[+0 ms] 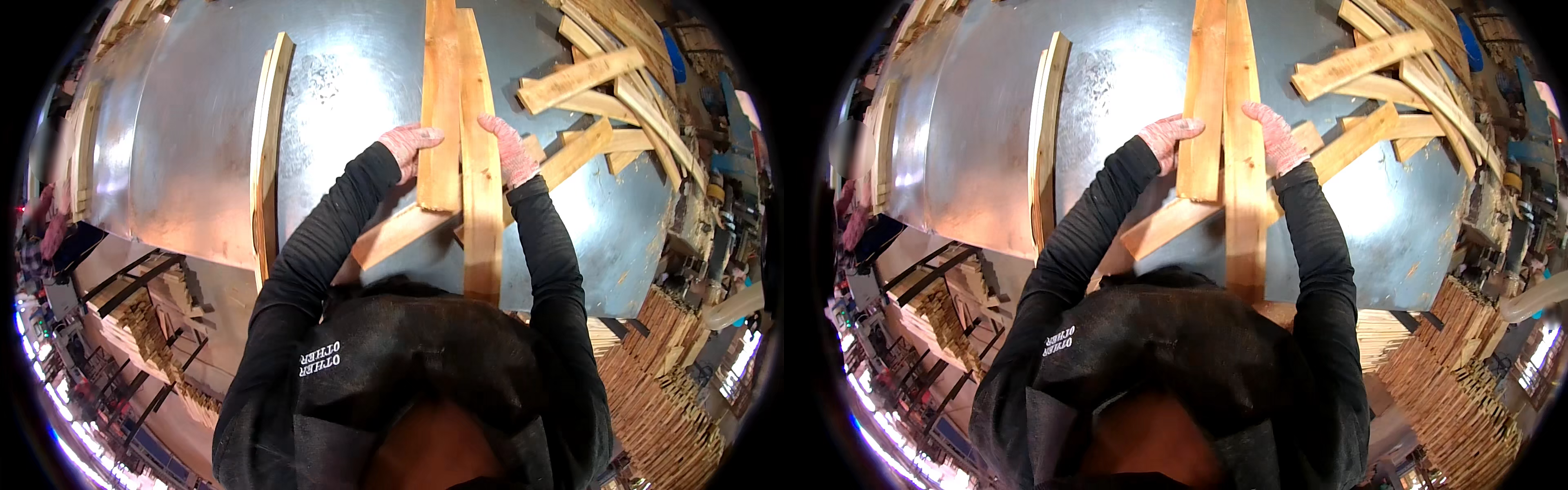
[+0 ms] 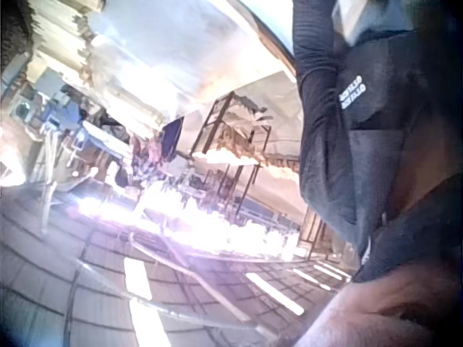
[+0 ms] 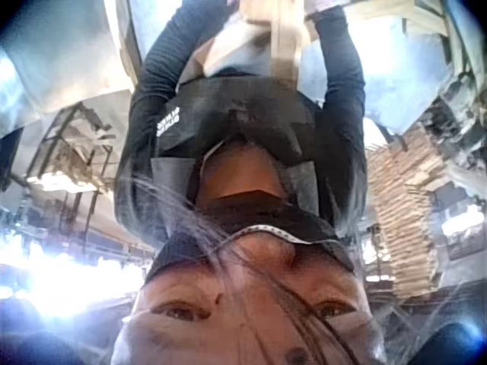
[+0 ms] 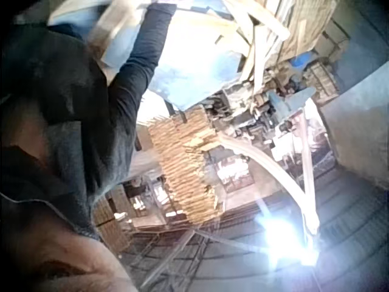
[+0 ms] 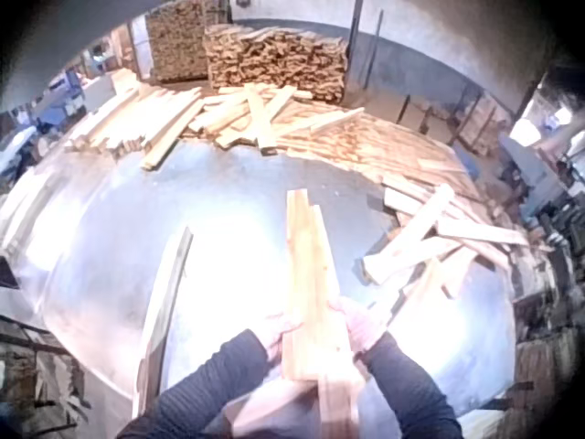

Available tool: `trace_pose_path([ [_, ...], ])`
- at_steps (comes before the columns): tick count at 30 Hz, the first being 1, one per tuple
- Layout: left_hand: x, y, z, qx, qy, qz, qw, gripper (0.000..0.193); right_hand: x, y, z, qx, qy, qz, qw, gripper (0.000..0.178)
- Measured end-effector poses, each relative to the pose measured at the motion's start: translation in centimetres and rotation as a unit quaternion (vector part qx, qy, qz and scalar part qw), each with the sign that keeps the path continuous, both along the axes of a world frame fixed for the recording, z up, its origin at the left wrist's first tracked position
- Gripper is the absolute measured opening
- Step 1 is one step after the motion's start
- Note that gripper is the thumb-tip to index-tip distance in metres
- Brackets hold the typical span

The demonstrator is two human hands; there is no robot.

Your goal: The person sorts and stacks wooden planks on a metal table. They pick up planks from a scattered pile, inspect them, and arrange them into neat stacks.

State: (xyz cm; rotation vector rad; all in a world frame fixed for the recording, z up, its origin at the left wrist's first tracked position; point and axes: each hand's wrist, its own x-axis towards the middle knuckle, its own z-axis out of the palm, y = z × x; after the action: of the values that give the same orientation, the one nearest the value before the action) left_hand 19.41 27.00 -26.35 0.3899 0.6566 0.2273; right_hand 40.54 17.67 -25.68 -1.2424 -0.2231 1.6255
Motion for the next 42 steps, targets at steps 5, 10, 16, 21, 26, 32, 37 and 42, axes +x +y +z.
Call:
trace_pose_path([
  [5,-2.3,-2.6,1.8,0.233,0.239,-0.024,0.942,0.035,0.0,-1.0,-1.7,0.230,-0.543,0.106,0.801,0.056],
  [10,-4.5,-6.6,-7.2,0.304,0.277,0.018,0.911,0.059,-6.8,4.4,4.7,-0.058,-0.609,0.366,0.702,0.096],
  [16,-5.3,-6.3,-1.3,0.164,0.193,0.046,0.966,0.045,2.7,3.8,0.4,-0.265,-0.739,0.041,0.618,0.107],
  [21,-4.3,-5.4,-1.9,0.176,0.207,0.106,0.956,0.053,-1.7,1.3,2.6,-0.132,-0.681,0.040,0.719,0.077],
  [26,-2.4,-4.1,-4.0,0.205,0.244,0.046,0.947,0.057,-10.6,-6.4,5.8,0.018,-0.557,0.342,0.757,0.087],
  [32,-1.9,-2.3,-0.1,0.377,0.368,-0.036,0.849,0.057,-1.8,-11.4,-0.1,-0.376,-0.642,-0.080,0.664,0.097],
  [37,-7.0,3.6,4.0,0.517,0.502,-0.178,0.670,0.063,-2.8,-12.4,-2.0,-0.169,-0.453,-0.291,0.825,0.105],
  [42,-8.2,1.5,5.3,0.480,0.604,-0.331,0.543,0.083,-2.9,-13.1,0.9,0.006,-0.699,0.006,0.715,0.092],
])
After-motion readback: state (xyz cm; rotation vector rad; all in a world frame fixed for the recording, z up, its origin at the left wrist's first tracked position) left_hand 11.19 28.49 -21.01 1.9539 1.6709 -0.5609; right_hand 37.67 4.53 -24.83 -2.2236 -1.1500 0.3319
